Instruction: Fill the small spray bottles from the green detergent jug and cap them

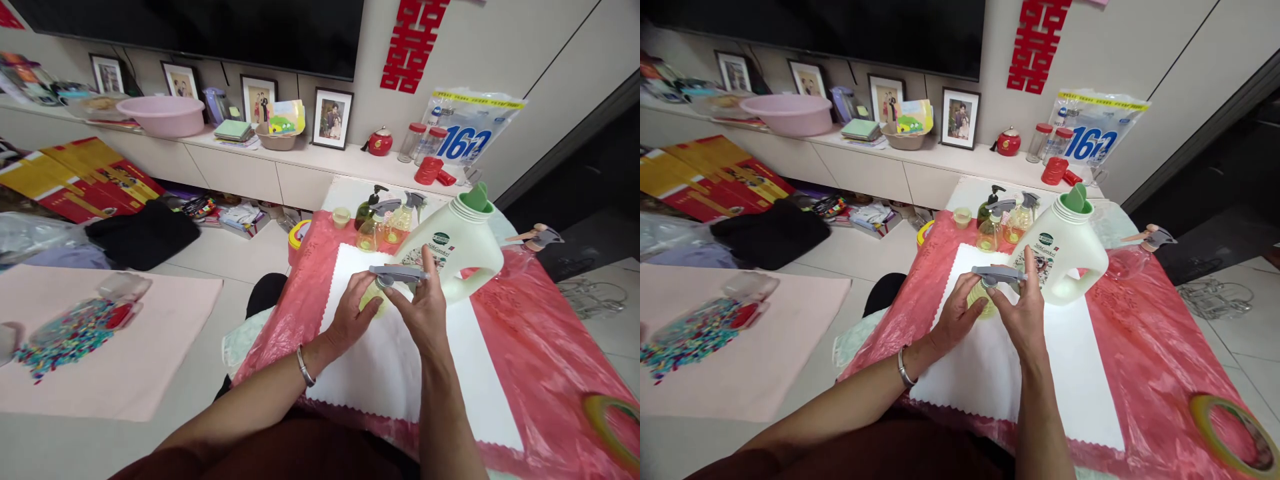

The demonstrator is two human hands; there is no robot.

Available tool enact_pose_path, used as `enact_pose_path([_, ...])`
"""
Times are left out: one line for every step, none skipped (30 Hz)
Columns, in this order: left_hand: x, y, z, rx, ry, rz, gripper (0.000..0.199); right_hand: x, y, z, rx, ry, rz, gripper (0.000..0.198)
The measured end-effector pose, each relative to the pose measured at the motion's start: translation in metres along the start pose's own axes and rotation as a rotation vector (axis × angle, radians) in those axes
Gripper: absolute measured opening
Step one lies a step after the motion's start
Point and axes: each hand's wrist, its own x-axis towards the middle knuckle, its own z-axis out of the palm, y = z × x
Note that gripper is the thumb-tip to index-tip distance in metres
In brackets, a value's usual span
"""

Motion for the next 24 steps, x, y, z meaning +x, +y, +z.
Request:
enact_pose_path([0.000,0.000,0.000,-0.004,0.004,-0.005,0.047,0.001,-0.001,0.001,-0.039,0.007,0.001,0.104])
enact_pose_path([0.000,0.000,0.000,-0.007,0.009,-0.008,0.048,0.002,-0.002,0.003,-0.068,0.017,0.004,0.104])
enact_pose_path([-0.001,0.000,0.000,-0.009,0.012,-0.009,0.049,0.002,-0.001,0.004,-0.093,0.028,0.008,0.105])
enact_pose_path([-0.001,0.001,0.000,-0.013,0.013,-0.006,0.050,0.001,-0.001,0.006,-0.120,0.040,0.008,0.106])
enact_pose_path([-0.001,0.001,0.000,-0.016,0.013,-0.003,0.050,0.000,0.000,0.007,-0.154,0.050,0.005,0.106])
enact_pose_path([-0.001,0.001,0.000,-0.021,0.012,-0.002,0.050,-0.001,0.000,0.008,-0.193,0.055,-0.004,0.106])
enact_pose_path([0.000,0.002,0.000,-0.026,0.010,-0.001,0.049,-0.002,0.000,0.008,-0.225,0.052,-0.014,0.106])
enact_pose_path([0.000,0.002,0.000,-0.033,0.008,-0.004,0.049,-0.003,0.000,0.008,-0.246,0.038,-0.027,0.105])
enact_pose_path([0.000,0.003,0.000,-0.041,0.007,-0.009,0.049,-0.004,-0.001,0.008,-0.255,0.015,-0.038,0.104])
enact_pose_path([0.000,0.003,0.000,-0.049,0.006,-0.015,0.048,-0.004,-0.002,0.008,-0.258,-0.012,-0.049,0.102])
enact_pose_path([0.000,0.004,0.000,-0.057,0.005,-0.019,0.048,-0.005,-0.003,0.007,-0.260,-0.032,-0.058,0.100])
enact_pose_path([0.001,0.005,0.000,-0.065,0.005,-0.019,0.048,-0.005,-0.003,0.008,-0.265,-0.041,-0.065,0.097])
enact_pose_path([0.001,0.005,0.000,-0.071,0.005,-0.018,0.048,-0.005,-0.004,0.009,-0.280,-0.031,-0.074,0.094])
enact_pose_path([0.001,0.006,-0.001,-0.074,0.004,-0.016,0.048,-0.005,-0.003,0.010,-0.301,-0.009,-0.078,0.092])
enact_pose_path([0.001,0.006,-0.001,-0.075,0.003,-0.013,0.048,-0.005,-0.003,0.012,-0.321,0.024,-0.077,0.091])
enact_pose_path([0.001,0.006,-0.001,-0.073,0.001,-0.010,0.048,-0.005,-0.002,0.015,-0.332,0.060,-0.071,0.092])
enact_pose_path([0.001,0.006,-0.001,-0.071,0.000,-0.005,0.048,-0.005,-0.002,0.017,-0.335,0.095,-0.062,0.093])
enact_pose_path([0.002,0.006,-0.002,-0.067,-0.002,0.000,0.048,-0.006,-0.001,0.019,-0.334,0.127,-0.056,0.094])
enact_pose_path([0.002,0.006,-0.002,-0.063,-0.004,0.005,0.049,-0.006,-0.001,0.021,-0.332,0.148,-0.053,0.096])
enact_pose_path([0.002,0.006,-0.002,-0.060,-0.004,0.008,0.049,-0.007,0.000,0.022,-0.328,0.150,-0.058,0.098])
enact_pose_path([0.002,0.005,-0.003,-0.059,-0.004,0.010,0.049,-0.008,0.000,0.022,-0.328,0.135,-0.071,0.099])
enact_pose_path([0.002,0.005,-0.003,-0.058,-0.004,0.011,0.048,-0.009,0.000,0.021,-0.332,0.105,-0.087,0.099])
enact_pose_path([0.002,0.006,-0.002,-0.059,-0.002,0.013,0.048,-0.010,0.000,0.020,-0.341,0.074,-0.101,0.097])
enact_pose_path([0.003,0.006,-0.002,-0.061,-0.003,0.016,0.048,-0.011,0.000,0.019,-0.352,0.050,-0.110,0.093])
